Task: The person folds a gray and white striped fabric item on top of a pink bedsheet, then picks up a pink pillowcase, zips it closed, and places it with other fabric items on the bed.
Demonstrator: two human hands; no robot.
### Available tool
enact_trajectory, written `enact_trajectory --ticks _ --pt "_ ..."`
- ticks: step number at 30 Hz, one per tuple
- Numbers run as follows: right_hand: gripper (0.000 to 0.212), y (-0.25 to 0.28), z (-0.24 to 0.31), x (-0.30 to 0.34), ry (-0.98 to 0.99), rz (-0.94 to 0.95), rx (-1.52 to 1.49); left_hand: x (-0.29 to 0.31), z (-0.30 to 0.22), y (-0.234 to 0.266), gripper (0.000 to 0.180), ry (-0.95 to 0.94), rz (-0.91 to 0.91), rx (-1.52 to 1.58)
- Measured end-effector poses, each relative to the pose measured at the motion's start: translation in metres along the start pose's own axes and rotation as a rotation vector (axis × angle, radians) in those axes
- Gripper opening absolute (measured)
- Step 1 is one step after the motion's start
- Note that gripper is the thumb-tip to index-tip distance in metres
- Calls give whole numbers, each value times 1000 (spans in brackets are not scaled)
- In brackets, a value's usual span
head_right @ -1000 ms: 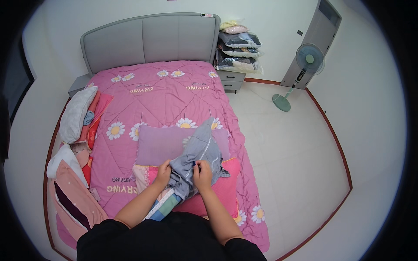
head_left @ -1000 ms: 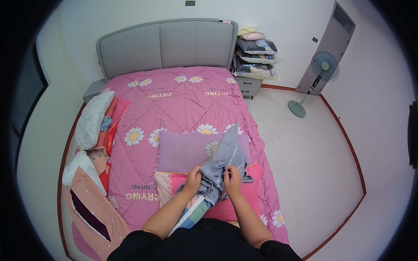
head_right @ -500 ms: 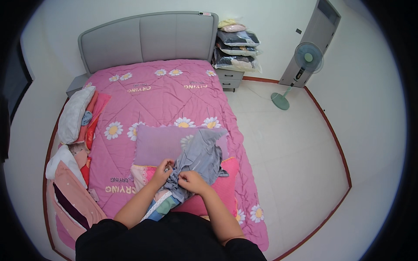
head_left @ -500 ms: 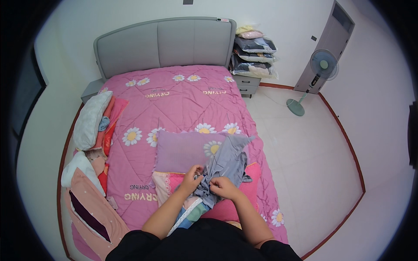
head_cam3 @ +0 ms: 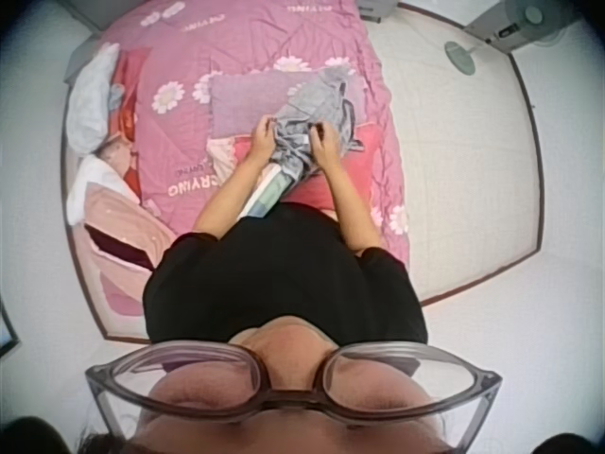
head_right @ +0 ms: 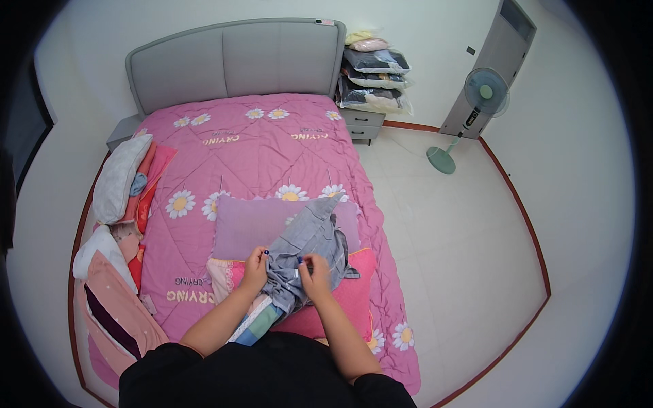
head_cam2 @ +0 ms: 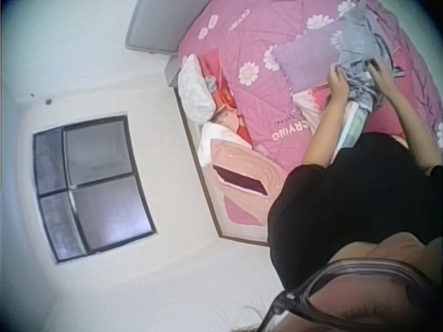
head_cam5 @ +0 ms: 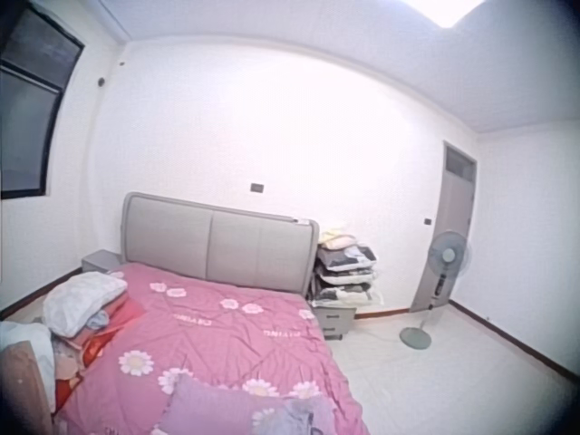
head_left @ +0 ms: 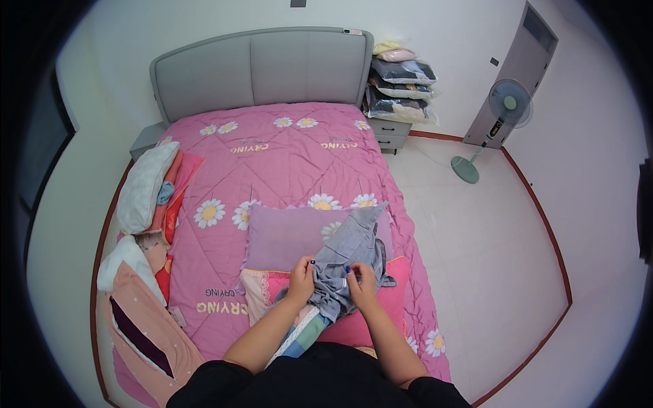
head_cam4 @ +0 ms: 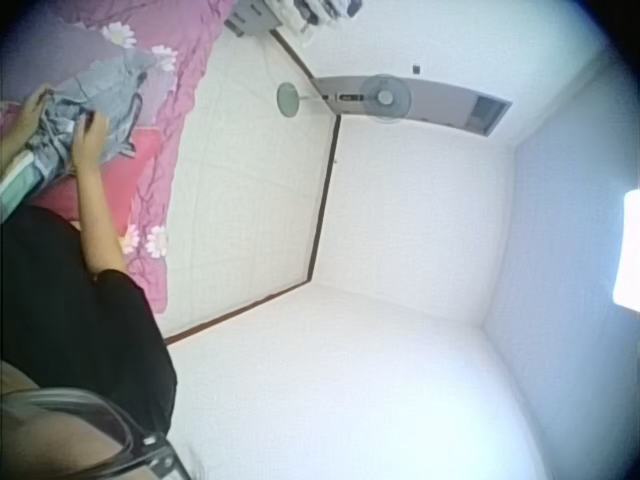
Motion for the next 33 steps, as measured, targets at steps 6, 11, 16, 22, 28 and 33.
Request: enact_trajectory --ticks 6,11,16,22,28,33 --pt "27 -5 -8 20 204 -288 266 -5 26 -5 19 -10 -43 484" --pt "12 -11 -9 13 132 -258 302 -10 22 -8 23 9 -89 512" --pt "13 -19 -12 10 14 -216 189 -17 34 -14 23 5 -47 549" --pt "24 -16 -41 13 -31 288 158 -16 42 -8 23 10 144 455" --pt "26 -16 -63 18 -60 384 -184 -16 56 -13 17 98 298 478" --pt "24 7 -87 2 -178 -42 -90 -19 79 -6 17 88 67 594"
Point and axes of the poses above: each hand's wrist, its own x-axis away from the middle knuckle, its own y-axis out of the back of the hand, z = x × y, the point moved 3 cm from there along -x, towards the middle knuckle, and after that the axes turned 1 degree about z, right-handed, at the moved point
